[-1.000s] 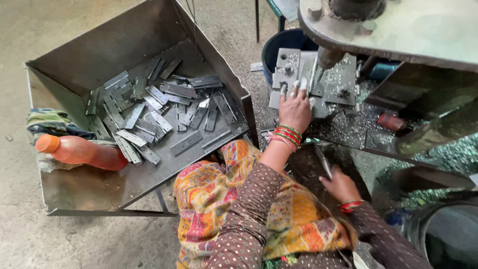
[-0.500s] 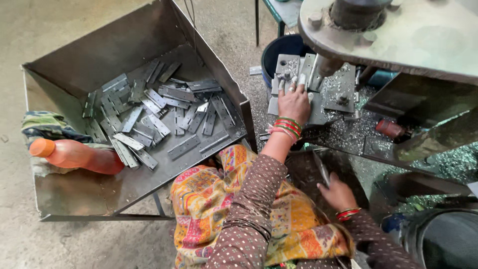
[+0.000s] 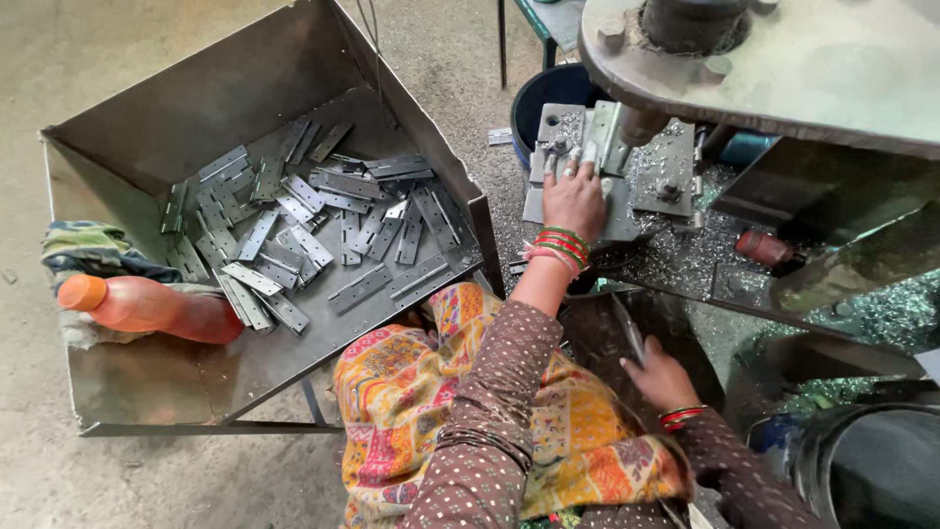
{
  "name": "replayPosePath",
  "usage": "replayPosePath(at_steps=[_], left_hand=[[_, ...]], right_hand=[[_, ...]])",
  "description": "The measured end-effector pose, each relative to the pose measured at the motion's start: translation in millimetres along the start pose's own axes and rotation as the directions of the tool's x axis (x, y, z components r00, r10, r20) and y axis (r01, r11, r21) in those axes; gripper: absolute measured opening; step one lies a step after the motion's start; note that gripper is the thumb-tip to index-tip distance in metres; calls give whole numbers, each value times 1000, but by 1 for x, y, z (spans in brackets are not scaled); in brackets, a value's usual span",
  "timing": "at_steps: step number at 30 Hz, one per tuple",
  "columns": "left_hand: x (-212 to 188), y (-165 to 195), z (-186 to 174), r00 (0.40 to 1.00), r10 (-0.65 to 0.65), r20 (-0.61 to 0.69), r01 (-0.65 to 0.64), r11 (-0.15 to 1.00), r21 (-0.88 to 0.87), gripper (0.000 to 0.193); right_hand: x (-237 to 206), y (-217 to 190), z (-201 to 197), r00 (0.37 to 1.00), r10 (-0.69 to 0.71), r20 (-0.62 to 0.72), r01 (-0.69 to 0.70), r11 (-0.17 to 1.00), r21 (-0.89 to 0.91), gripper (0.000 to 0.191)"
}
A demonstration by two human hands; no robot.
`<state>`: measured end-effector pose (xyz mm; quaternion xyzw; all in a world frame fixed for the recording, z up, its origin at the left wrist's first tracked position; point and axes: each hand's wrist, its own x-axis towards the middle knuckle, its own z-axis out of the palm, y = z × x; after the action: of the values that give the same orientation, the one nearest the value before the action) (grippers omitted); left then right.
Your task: The person sits on the floor and repeatedly picks up small metal pieces from a metal bin, places them under a drill press, and operates the machine to drill holes. The person uses a metal rod to assist in positioning and handling the pieces during the process.
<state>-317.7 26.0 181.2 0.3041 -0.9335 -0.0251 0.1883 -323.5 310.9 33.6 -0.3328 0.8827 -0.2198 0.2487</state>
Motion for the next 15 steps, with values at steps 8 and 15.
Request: replayPosePath(at_steps=[8,15], left_hand=[[-71,25,-30,989,142,51,-149,976,160,25],[-131,13,-37,897,272,-348,-293,956,-8,20]], right_hand=[[-5,-52,-75,880,-298,-371,313,950,-21,50],[-10,-43,-66,874,-200,-444,272,957,104,44]])
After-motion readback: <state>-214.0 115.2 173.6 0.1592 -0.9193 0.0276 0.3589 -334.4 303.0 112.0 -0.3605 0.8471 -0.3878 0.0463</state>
